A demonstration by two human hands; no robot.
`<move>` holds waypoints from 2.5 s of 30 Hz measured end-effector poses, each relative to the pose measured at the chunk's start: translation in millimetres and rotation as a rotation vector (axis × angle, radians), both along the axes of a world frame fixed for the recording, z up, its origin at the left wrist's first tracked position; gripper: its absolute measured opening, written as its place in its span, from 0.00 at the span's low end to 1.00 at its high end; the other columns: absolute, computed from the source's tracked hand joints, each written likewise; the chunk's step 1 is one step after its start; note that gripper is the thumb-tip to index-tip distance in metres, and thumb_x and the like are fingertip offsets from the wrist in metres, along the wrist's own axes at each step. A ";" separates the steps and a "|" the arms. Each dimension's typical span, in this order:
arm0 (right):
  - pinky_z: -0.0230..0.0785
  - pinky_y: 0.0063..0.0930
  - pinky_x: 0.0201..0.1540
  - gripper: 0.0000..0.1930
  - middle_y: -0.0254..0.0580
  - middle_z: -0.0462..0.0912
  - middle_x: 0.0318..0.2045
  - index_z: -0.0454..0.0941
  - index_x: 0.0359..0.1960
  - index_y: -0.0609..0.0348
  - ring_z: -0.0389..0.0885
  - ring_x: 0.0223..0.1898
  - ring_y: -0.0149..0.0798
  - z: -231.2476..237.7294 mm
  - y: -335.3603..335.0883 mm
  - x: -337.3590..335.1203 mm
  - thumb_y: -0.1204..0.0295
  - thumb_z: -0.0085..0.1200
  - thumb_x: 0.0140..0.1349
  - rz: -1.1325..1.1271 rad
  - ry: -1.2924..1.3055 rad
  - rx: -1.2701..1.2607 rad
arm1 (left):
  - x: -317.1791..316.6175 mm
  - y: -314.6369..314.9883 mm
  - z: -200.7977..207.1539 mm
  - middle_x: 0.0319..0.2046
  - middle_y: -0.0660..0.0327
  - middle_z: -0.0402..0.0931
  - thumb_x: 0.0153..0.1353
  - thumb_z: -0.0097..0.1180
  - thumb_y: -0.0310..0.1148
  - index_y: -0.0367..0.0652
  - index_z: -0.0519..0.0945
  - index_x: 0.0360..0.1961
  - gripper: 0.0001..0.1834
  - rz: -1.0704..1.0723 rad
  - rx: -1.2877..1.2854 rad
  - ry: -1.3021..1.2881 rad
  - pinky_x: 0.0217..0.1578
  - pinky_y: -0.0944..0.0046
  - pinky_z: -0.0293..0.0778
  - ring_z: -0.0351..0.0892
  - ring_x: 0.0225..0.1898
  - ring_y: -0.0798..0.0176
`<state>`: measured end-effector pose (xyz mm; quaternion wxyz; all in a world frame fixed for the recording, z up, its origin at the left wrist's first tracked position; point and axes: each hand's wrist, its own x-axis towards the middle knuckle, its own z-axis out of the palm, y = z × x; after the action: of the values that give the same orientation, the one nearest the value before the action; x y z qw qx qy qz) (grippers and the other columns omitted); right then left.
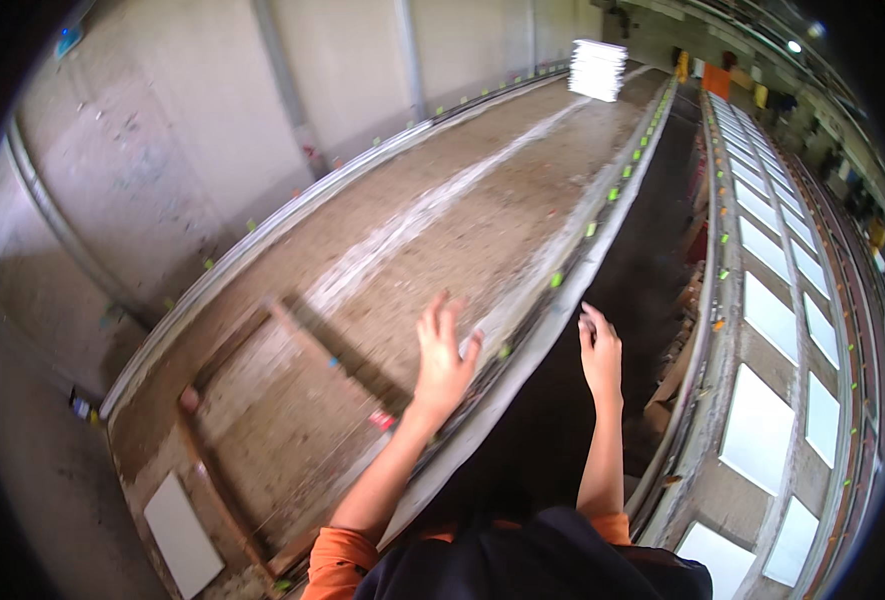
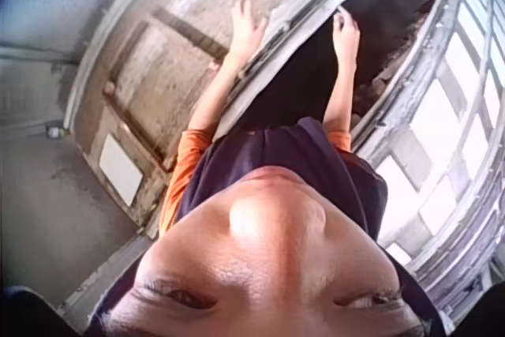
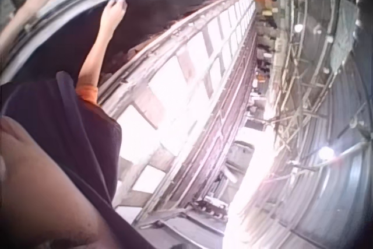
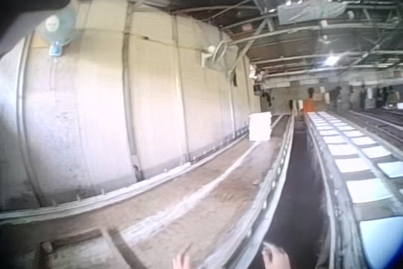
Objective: The person repeatedly picks up white square tiles from a stack on a conveyor belt and places them into a wooden frame. They align each tile within the frame and then move the frame aside to make space for the next tile. The process is repeated continuously throughout the video.
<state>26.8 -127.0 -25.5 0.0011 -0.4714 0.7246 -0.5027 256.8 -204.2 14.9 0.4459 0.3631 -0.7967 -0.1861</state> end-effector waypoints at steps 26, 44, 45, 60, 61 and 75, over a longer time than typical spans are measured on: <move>0.71 0.31 0.43 0.12 0.50 0.81 0.37 0.75 0.45 0.59 0.80 0.42 0.42 -183.0 -19.1 -310.4 0.76 0.46 0.60 -0.538 -0.619 0.067 | -498.1 -118.7 -194.5 0.47 0.54 0.69 0.60 0.46 0.22 0.40 0.71 0.49 0.15 -0.528 0.562 0.228 0.51 0.62 0.67 0.70 0.51 0.56; 0.71 0.24 0.41 0.13 0.43 0.82 0.35 0.75 0.46 0.60 0.81 0.36 0.33 -85.0 -256.8 -642.7 0.78 0.44 0.60 -0.382 -0.412 0.007 | -813.0 -299.9 -91.7 0.44 0.56 0.71 0.63 0.45 0.30 0.40 0.73 0.47 0.12 -0.581 0.441 0.495 0.51 0.60 0.63 0.68 0.48 0.54; 0.71 0.23 0.40 0.13 0.43 0.82 0.35 0.75 0.46 0.60 0.81 0.36 0.33 -84.9 -271.7 -666.0 0.78 0.44 0.60 -0.359 -0.420 -0.014 | -832.1 -313.9 -90.6 0.44 0.56 0.71 0.63 0.45 0.30 0.40 0.73 0.47 0.12 -0.567 0.420 0.503 0.51 0.60 0.63 0.68 0.48 0.54; 0.72 0.26 0.42 0.12 0.45 0.81 0.35 0.74 0.45 0.62 0.81 0.36 0.35 -39.3 -463.4 -1006.2 0.78 0.42 0.63 -0.190 -0.391 -0.164 | -1122.2 -537.5 -33.4 0.45 0.57 0.71 0.63 0.46 0.28 0.39 0.72 0.48 0.13 -0.509 0.274 0.609 0.46 0.63 0.69 0.72 0.47 0.60; 0.72 0.26 0.42 0.11 0.45 0.81 0.34 0.74 0.45 0.62 0.81 0.36 0.35 -34.4 -476.9 -1028.7 0.78 0.43 0.63 -0.177 -0.364 -0.191 | -1143.6 -556.2 -18.0 0.45 0.57 0.71 0.63 0.46 0.27 0.39 0.72 0.48 0.13 -0.531 0.250 0.625 0.45 0.63 0.69 0.72 0.47 0.60; 0.71 0.24 0.41 0.11 0.44 0.81 0.37 0.74 0.45 0.60 0.81 0.38 0.34 -7.9 -687.3 -1276.4 0.77 0.46 0.62 -0.008 -0.188 -0.068 | -1351.0 -787.3 -29.7 0.45 0.57 0.73 0.60 0.50 0.33 0.41 0.74 0.48 0.15 -0.335 0.290 0.265 0.46 0.64 0.65 0.70 0.48 0.62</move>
<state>-1249.6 -814.3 -33.5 0.0511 -0.4190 0.7057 -0.5690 -1094.2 -991.5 -14.8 0.4525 0.2585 -0.7456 -0.4154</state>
